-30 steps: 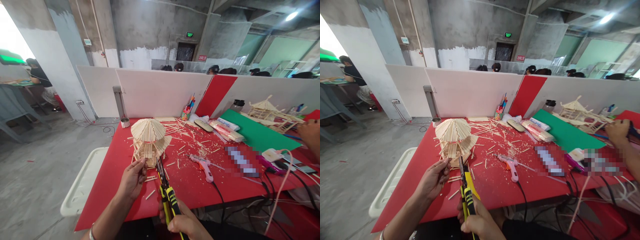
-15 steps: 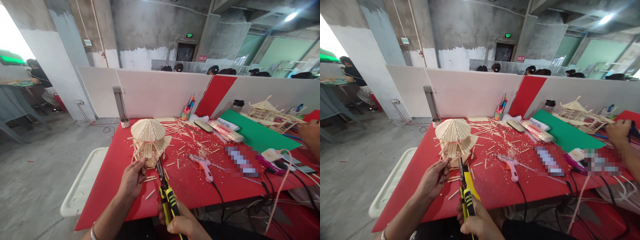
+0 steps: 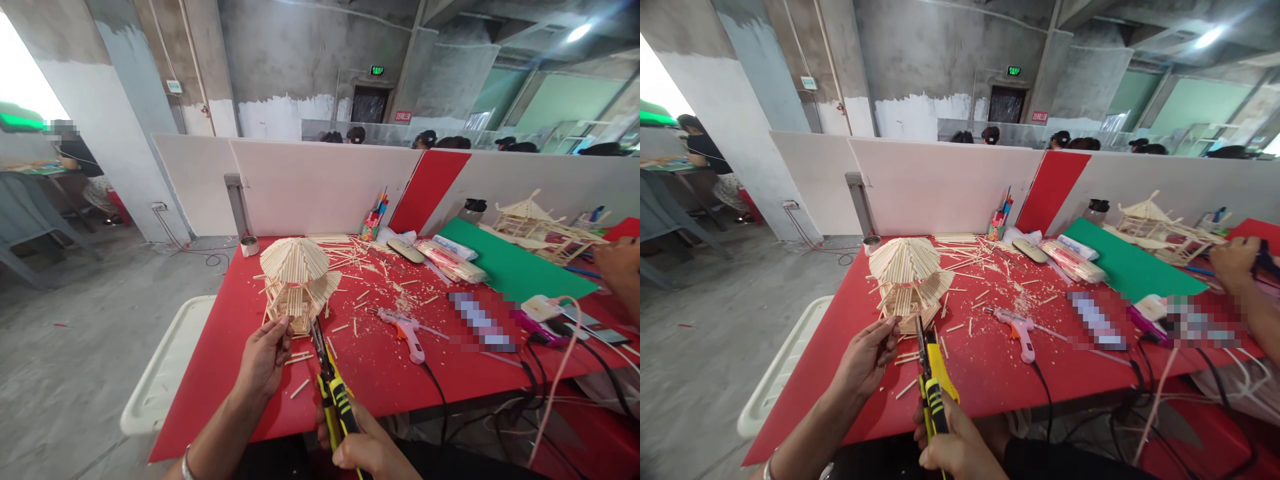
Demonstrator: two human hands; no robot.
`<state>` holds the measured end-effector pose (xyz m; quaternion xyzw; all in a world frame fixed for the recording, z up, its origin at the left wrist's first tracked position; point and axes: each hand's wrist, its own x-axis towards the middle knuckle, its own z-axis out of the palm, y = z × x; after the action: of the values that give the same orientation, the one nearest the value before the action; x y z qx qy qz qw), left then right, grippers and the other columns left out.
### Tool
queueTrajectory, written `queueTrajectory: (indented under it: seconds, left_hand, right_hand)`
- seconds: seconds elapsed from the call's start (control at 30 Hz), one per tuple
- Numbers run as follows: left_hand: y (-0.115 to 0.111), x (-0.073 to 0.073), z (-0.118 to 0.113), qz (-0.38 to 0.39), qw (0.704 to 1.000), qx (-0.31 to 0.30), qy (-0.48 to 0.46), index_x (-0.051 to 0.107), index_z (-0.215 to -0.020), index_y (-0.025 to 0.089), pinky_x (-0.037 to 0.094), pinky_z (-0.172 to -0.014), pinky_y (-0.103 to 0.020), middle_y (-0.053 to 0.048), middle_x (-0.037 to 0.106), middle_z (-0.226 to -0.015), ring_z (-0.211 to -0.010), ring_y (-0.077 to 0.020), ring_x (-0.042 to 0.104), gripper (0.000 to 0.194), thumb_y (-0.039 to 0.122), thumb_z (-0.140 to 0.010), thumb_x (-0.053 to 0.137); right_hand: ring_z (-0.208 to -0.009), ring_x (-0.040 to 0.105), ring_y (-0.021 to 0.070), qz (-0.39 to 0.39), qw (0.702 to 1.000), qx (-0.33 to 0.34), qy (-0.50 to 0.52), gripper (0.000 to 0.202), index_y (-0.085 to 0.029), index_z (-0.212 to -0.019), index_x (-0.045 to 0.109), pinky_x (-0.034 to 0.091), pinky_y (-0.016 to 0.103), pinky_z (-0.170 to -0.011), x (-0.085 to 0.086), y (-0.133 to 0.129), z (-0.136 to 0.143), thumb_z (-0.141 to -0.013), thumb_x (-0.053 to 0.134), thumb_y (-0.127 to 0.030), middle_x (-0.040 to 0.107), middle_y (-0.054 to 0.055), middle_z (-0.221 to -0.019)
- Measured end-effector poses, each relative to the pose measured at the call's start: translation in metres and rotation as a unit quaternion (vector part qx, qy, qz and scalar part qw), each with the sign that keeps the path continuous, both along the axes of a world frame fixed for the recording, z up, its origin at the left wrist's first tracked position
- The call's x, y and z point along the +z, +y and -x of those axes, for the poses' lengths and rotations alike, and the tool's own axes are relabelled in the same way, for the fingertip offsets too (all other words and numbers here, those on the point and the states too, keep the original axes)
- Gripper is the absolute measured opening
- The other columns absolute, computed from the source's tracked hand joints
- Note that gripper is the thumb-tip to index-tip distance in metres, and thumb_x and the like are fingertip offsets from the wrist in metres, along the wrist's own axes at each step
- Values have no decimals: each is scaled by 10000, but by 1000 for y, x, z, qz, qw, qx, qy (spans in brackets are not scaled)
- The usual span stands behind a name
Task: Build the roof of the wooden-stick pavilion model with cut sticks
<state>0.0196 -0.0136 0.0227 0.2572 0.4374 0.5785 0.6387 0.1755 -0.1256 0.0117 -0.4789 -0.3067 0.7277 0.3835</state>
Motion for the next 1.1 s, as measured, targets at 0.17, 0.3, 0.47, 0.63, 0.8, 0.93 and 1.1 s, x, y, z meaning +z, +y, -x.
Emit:
queueTrajectory:
  seconds: [0.17,0.3,0.47,0.63,0.8,0.93,1.1]
  left_hand:
    - [-13,3,6,-5,999,12,32,721,-731,93,214,-341,-137,1,570,-561,-410,-25,379,382,355,-492,864]
    - [-31,4,11,-24,996,-9,91,725,-704,121,245,-375,-157,3,555,-516,-397,-30,356,360,411,-529,847]
    - [-43,8,16,-109,969,-60,214,715,-599,142,249,-389,-178,2,517,-483,-417,-57,342,267,393,-596,805]
    - [-51,18,13,-193,938,-75,279,724,-571,170,344,-452,-198,-36,590,-545,-507,-119,445,160,304,-657,734]
    - [-54,21,10,-220,924,-80,303,733,-611,179,403,-515,-220,-49,640,-583,-564,-161,519,119,259,-683,681]
    - [-54,19,12,-235,912,-79,328,719,-619,179,413,-518,-223,-45,637,-577,-567,-170,533,110,242,-690,663]
    - [-55,19,17,-271,881,-82,378,684,-604,174,412,-521,-222,-39,624,-584,-560,-162,534,144,236,-722,628]
  right_hand:
    - [-894,553,201,-45,998,22,-42,483,-191,-945,629,405,277,-771,-7,0,3,-474,524,-163,626,3,-861]
    - [-1143,501,277,-156,972,-1,-175,717,-231,-1241,541,383,351,-958,-14,-1,6,-530,535,-140,612,26,-1156]
    - [-1418,197,307,-190,912,17,-363,910,-192,-1443,345,127,437,-1160,-13,-7,4,-560,557,-141,314,81,-1511]
    - [-1434,157,302,-190,890,50,-411,933,-141,-1472,289,102,452,-1177,1,-14,3,-571,528,-128,265,91,-1533]
    - [-1429,168,317,-202,878,49,-430,932,-138,-1476,282,117,477,-1172,8,-18,3,-581,543,-127,263,103,-1532]
    - [-1430,160,322,-203,875,54,-436,941,-147,-1483,263,118,488,-1171,9,-19,1,-586,548,-127,254,102,-1536]
    - [-1427,181,310,-233,860,66,-449,921,-115,-1482,251,149,477,-1171,-1,-18,2,-601,520,-131,251,123,-1536]
